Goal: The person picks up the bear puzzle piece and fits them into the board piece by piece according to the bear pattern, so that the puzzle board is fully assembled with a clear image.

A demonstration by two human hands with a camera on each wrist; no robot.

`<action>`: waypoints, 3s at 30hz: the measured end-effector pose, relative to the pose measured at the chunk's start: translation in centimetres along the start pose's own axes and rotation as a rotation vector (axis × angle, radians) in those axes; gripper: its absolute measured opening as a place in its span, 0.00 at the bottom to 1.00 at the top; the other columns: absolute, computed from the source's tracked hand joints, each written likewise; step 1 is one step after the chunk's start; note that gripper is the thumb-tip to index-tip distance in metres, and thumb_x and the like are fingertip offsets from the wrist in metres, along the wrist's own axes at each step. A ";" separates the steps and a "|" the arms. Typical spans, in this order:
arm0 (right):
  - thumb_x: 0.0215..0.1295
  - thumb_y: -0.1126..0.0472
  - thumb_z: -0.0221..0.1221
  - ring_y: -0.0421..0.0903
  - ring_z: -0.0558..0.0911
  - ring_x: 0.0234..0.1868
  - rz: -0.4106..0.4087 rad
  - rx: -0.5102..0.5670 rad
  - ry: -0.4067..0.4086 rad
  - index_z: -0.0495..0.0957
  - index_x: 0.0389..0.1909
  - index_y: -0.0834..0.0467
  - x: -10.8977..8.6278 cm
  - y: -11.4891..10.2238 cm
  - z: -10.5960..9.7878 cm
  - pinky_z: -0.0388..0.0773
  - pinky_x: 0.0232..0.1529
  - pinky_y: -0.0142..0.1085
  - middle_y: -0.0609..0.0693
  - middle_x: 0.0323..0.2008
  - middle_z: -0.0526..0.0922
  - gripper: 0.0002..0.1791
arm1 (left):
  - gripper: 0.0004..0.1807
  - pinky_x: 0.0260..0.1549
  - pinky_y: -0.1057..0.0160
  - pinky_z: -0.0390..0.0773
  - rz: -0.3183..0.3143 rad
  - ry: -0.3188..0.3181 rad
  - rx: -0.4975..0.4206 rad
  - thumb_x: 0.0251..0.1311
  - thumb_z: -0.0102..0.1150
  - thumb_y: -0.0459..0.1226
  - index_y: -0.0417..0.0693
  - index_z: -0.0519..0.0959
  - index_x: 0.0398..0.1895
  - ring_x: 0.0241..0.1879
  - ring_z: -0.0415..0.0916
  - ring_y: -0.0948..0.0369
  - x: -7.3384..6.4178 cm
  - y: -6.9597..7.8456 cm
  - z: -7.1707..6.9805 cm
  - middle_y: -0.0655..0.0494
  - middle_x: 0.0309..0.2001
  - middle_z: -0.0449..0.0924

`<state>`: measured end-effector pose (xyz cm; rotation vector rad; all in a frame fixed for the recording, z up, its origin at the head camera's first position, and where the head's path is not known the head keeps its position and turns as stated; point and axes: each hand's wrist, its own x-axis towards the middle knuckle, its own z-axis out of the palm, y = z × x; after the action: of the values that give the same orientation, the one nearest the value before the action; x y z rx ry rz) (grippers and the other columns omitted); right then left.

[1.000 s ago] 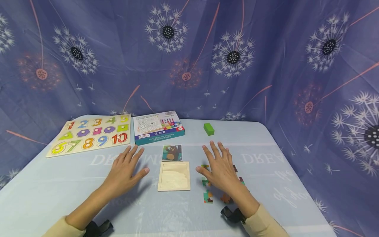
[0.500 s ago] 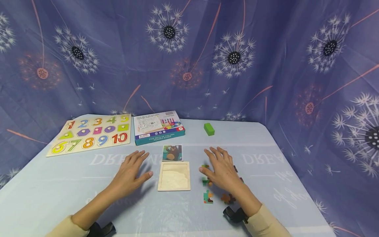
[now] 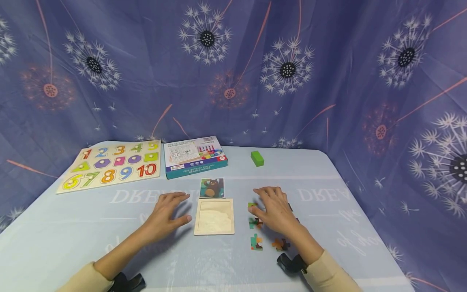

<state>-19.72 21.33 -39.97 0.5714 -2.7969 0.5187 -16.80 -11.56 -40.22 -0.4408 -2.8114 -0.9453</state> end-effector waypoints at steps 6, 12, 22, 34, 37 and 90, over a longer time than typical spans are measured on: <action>0.55 0.48 0.65 0.53 0.69 0.51 0.011 -0.007 -0.018 0.74 0.57 0.55 0.0 0.2 0.2 0.62 0.48 0.48 0.53 0.50 0.78 0.29 | 0.31 0.56 0.42 0.62 -0.029 -0.057 -0.050 0.49 0.68 0.43 0.45 0.73 0.59 0.61 0.59 0.49 0.4 -0.1 0.4 0.47 0.58 0.72; 0.54 0.48 0.65 0.52 0.69 0.49 0.032 -0.009 -0.044 0.76 0.55 0.55 0.1 0.3 0.4 0.62 0.47 0.47 0.53 0.47 0.78 0.28 | 0.30 0.54 0.46 0.63 -0.024 -0.068 -0.083 0.48 0.69 0.42 0.46 0.75 0.57 0.58 0.61 0.51 0.7 -0.1 0.8 0.50 0.55 0.73; 0.53 0.51 0.66 0.51 0.68 0.47 0.055 -0.002 -0.068 0.78 0.52 0.55 0.2 0.4 0.6 0.62 0.46 0.45 0.52 0.45 0.78 0.25 | 0.30 0.54 0.47 0.60 -0.041 -0.110 -0.132 0.47 0.70 0.41 0.47 0.75 0.57 0.57 0.60 0.53 1.0 -0.4 1.4 0.51 0.54 0.72; 0.53 0.52 0.66 0.50 0.69 0.45 0.050 -0.017 -0.115 0.79 0.49 0.55 0.2 1.1 0.9 0.61 0.46 0.46 0.51 0.42 0.79 0.22 | 0.29 0.55 0.47 0.58 -0.017 -0.111 -0.128 0.47 0.70 0.40 0.45 0.76 0.56 0.54 0.62 0.53 1.0 -0.8 2.1 0.51 0.53 0.72; 0.53 0.53 0.66 0.49 0.68 0.44 0.044 -0.017 -0.126 0.79 0.48 0.55 0.3 1.3 1.0 0.61 0.45 0.45 0.50 0.41 0.79 0.21 | 0.29 0.55 0.46 0.57 -0.002 -0.104 -0.122 0.47 0.70 0.40 0.45 0.76 0.55 0.54 0.62 0.53 0.9 -0.8 2.2 0.51 0.52 0.73; 0.52 0.55 0.66 0.45 0.68 0.39 0.017 -0.057 -0.119 0.83 0.40 0.54 0.8 1.7 1.7 0.60 0.40 0.40 0.47 0.37 0.78 0.14 | 0.27 0.54 0.44 0.56 0.018 -0.086 -0.042 0.48 0.68 0.41 0.46 0.76 0.54 0.57 0.61 0.50 1.0 -1.0 3.0 0.52 0.57 0.73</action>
<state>-21.38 21.91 -41.78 0.5856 -2.9208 0.4193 -18.20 -10.28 -42.95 -0.5234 -2.8637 -1.0069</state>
